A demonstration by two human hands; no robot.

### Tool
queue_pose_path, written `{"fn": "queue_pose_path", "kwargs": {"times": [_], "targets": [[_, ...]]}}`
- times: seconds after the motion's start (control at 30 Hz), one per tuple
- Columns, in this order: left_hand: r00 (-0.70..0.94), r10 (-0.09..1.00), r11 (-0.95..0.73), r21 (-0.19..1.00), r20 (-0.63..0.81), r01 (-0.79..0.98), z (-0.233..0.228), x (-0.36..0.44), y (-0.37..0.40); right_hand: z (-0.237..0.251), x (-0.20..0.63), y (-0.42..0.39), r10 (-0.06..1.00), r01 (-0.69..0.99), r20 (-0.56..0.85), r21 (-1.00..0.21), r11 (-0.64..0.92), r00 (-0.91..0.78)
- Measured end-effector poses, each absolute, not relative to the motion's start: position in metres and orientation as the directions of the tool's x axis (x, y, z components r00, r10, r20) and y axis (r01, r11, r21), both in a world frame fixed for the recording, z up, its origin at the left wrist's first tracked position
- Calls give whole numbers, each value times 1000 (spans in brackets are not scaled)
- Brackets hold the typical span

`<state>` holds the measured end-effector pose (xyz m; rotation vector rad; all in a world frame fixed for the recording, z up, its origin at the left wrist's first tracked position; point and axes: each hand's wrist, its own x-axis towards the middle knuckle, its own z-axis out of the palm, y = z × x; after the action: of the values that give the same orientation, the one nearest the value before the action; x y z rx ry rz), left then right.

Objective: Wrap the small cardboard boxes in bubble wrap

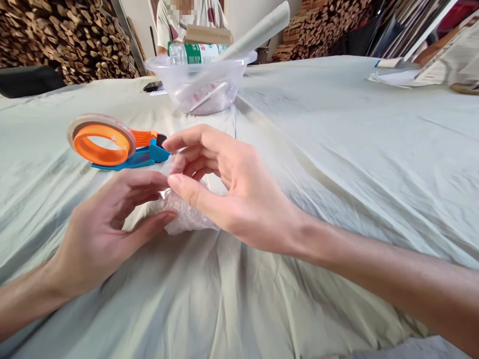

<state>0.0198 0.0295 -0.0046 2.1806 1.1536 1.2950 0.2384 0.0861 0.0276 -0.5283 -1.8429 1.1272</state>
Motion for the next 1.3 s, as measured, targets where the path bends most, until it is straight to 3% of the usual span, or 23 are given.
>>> {"fn": "queue_pose_path", "kwargs": {"times": [0.17,0.4,0.53,0.7,0.83,0.93,1.17,1.3], "targets": [[257,764,-637,629,592,446,-8,19,31,24,237,87,704,-213,548,-833,511,-452],[225,832,-554,741,507,379,-5,20,27,34,247,79,637,-172,696,-709,684,-332],[265,790,-608,654,553,450,-8,18,27,38,250,74,640,-86,647,-728,680,-414],[303,778,-618,583,551,527,-6,17,27,28,242,75,525,-200,688,-682,704,-501],[315,752,-633,500,580,591,0,20,27,24,241,77,552,-60,654,-671,739,-517],[326,718,-658,447,615,606,2,22,26,21,242,80,514,-48,688,-621,782,-513],[305,741,-645,509,598,569,-2,22,30,26,244,79,518,-95,680,-648,755,-519],[309,738,-651,511,600,561,-3,22,31,28,245,80,442,-206,722,-616,760,-532]]}}
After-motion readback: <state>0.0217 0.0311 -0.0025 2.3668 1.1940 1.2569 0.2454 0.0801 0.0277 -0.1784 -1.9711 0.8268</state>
